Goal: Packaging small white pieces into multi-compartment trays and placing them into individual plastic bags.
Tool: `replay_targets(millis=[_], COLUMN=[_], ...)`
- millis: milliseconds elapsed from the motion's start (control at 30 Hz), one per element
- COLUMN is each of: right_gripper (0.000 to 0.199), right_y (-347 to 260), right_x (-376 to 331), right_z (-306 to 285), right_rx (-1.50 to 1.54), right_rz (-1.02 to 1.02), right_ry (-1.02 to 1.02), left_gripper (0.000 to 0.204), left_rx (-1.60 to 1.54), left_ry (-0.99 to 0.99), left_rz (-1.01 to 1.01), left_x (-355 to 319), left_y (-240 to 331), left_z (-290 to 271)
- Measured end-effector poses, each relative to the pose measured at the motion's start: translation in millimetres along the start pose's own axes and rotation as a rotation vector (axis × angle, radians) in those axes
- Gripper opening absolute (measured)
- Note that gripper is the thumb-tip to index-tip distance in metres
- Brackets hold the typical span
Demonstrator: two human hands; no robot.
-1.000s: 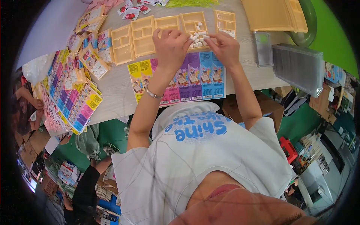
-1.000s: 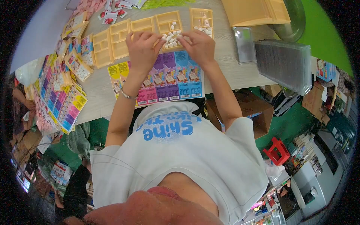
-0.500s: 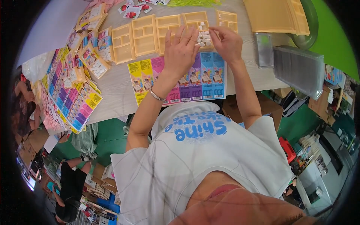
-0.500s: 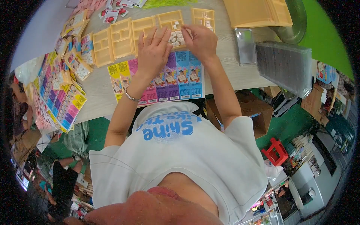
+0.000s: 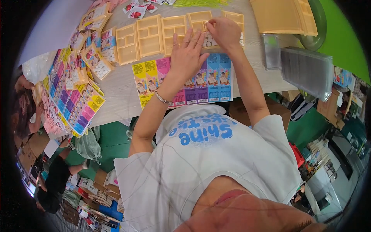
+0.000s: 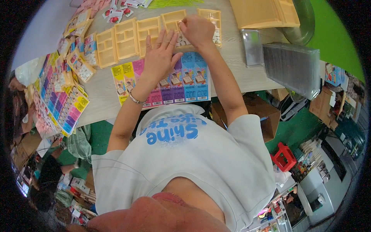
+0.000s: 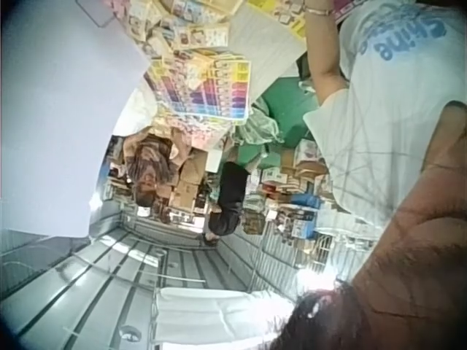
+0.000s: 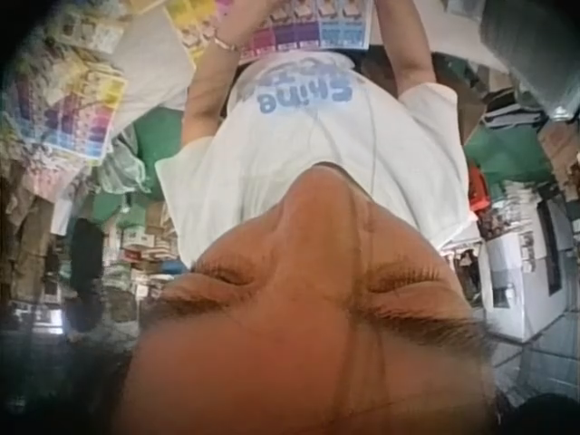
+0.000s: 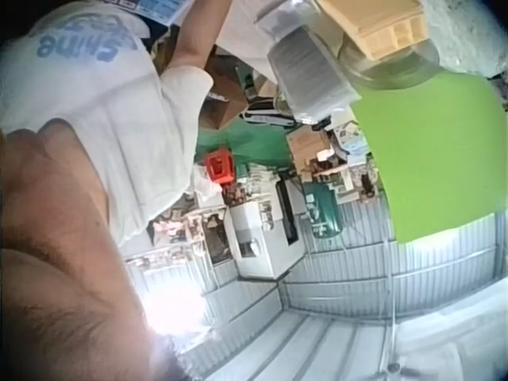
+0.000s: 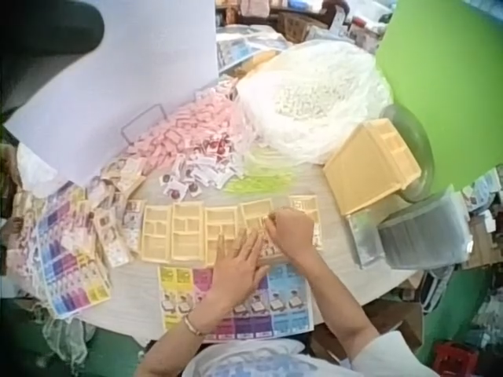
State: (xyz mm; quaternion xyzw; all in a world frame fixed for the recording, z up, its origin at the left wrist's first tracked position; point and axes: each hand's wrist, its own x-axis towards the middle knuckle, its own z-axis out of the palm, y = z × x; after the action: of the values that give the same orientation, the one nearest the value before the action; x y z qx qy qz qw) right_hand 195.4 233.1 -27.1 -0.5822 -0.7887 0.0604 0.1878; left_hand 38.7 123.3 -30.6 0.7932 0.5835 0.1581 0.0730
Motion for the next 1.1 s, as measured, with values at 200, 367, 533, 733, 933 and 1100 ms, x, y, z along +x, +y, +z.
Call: replay_targets(millis=[200, 367, 533, 733, 933, 1100], right_gripper=[0.026, 0.025, 0.024, 0.023, 0.022, 0.018], right_y=[11.2, 1.6, -9.9, -13.3, -12.0, -4.4], right_x=[-18.7, -23.3, -24.3, -25.9, -29.0, -35.6], right_z=[-18.9, -17.2, -8.9, -12.4, -15.7, -29.4], right_rx=[0.337, 0.350, 0.367, 0.369, 0.633, 0.275], right_rz=[0.062, -0.005, -0.011, 0.125, 0.256, -0.023], right_ry=[-0.034, -0.007, 0.017, -0.093, -0.119, -0.061], left_gripper=[0.063, 0.051, 0.029, 0.021, 0.028, 0.024], left_rx=[0.036, 0.031, -0.208, -0.281, -0.181, -0.120], left_ry=[0.033, 0.085, 0.251, 0.332, 0.273, 0.238], left_rz=[-0.054, -0.006, -0.059, -0.144, -0.186, -0.168], left_x=[-2.6, 1.3, 9.0, 16.2, 35.6, 33.9], left_y=[-10.7, -11.3, -20.8, -27.4, -10.8, -15.5], left_z=[-5.2, -5.9, -12.8, -19.2, -18.0, -9.4])
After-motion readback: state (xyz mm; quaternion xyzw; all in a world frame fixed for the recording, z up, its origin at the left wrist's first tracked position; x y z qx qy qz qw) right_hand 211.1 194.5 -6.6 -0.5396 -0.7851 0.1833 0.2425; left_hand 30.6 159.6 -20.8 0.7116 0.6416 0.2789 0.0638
